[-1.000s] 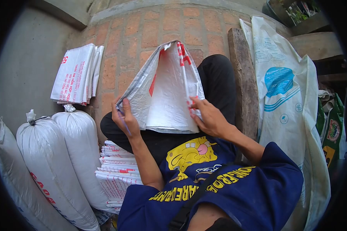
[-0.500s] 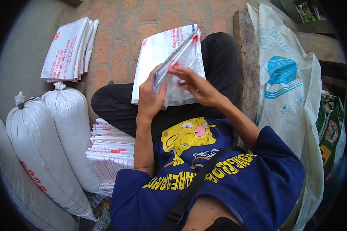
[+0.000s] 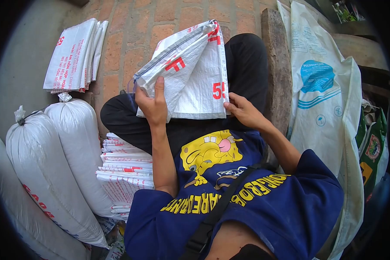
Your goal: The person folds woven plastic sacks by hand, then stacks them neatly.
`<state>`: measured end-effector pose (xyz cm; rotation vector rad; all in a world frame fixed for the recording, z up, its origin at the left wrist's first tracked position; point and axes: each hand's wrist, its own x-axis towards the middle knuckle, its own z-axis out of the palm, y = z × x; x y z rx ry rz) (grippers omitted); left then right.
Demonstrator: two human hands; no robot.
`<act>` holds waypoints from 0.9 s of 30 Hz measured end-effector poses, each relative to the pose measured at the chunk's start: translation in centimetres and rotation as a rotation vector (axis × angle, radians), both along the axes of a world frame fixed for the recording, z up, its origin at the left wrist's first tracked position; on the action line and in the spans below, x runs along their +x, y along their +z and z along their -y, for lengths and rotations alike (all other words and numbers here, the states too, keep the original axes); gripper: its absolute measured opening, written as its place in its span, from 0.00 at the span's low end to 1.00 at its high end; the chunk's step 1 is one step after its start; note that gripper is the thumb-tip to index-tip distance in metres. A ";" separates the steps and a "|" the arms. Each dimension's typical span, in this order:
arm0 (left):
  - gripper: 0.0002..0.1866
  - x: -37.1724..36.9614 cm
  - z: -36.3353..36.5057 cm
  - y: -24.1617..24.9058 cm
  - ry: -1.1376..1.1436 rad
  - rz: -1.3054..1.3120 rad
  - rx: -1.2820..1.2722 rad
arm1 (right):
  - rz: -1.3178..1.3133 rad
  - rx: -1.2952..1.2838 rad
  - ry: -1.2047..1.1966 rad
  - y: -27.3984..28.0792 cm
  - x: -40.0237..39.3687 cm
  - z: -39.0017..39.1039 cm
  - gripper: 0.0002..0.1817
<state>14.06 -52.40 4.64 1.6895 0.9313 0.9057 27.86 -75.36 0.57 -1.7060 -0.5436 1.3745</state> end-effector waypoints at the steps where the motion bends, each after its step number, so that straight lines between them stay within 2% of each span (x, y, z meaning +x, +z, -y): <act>1: 0.15 0.0 0.1 0.0 0.003 0.000 0.001 | -0.034 0.031 -0.018 -0.1 -0.2 -0.2 0.16; 8: 0.15 -0.4 0.3 -0.5 -0.073 0.073 -0.029 | -0.231 0.141 -0.199 1.3 0.4 -2.1 0.18; 13: 0.18 -0.7 -0.5 -2.0 -0.140 0.049 -0.037 | -0.222 0.201 -0.210 2.2 1.0 -3.5 0.20; 15: 0.18 -0.3 -0.9 -1.6 -0.263 0.040 -0.170 | -0.198 0.227 -0.214 2.3 1.4 -4.0 0.21; 16: 0.14 0.4 -0.9 -1.5 -0.267 0.168 -0.210 | -0.117 0.215 -0.190 2.5 1.9 -4.2 0.21; 17: 0.14 0.8 -1.4 -1.6 -0.268 0.175 -0.201 | -0.036 0.205 -0.168 2.7 2.3 -4.5 0.22; 19: 0.17 1.4 -2.3 -2.0 -0.253 0.154 -0.311 | -0.055 0.192 -0.205 2.6 2.8 -4.7 0.25; 20: 0.11 1.7 -2.9 -1.4 -0.261 0.164 -0.433 | -0.081 0.169 -0.242 2.5 3.0 -4.7 0.29; 21: 0.11 2.1 -3.5 -0.8 -0.263 0.171 -0.426 | -0.074 0.176 -0.241 2.4 3.4 -4.6 0.29; 23: 0.08 3.1 -5.0 1.1 -0.157 0.399 -1.075 | -0.071 0.127 -0.344 2.3 4.1 -4.2 0.31; 24: 0.13 2.9 -6.4 2.4 -0.301 0.412 -1.235 | 0.007 0.094 -0.404 2.2 4.4 -4.3 0.33; 25: 0.10 3.5 -6.9 3.4 -0.220 0.406 -1.185 | 0.015 0.107 -0.399 2.4 5.4 -4.2 0.33; 27: 0.04 3.3 -11.2 1.8 -0.206 0.306 -0.994 | 0.027 0.038 -0.352 3.1 8.9 -3.6 0.34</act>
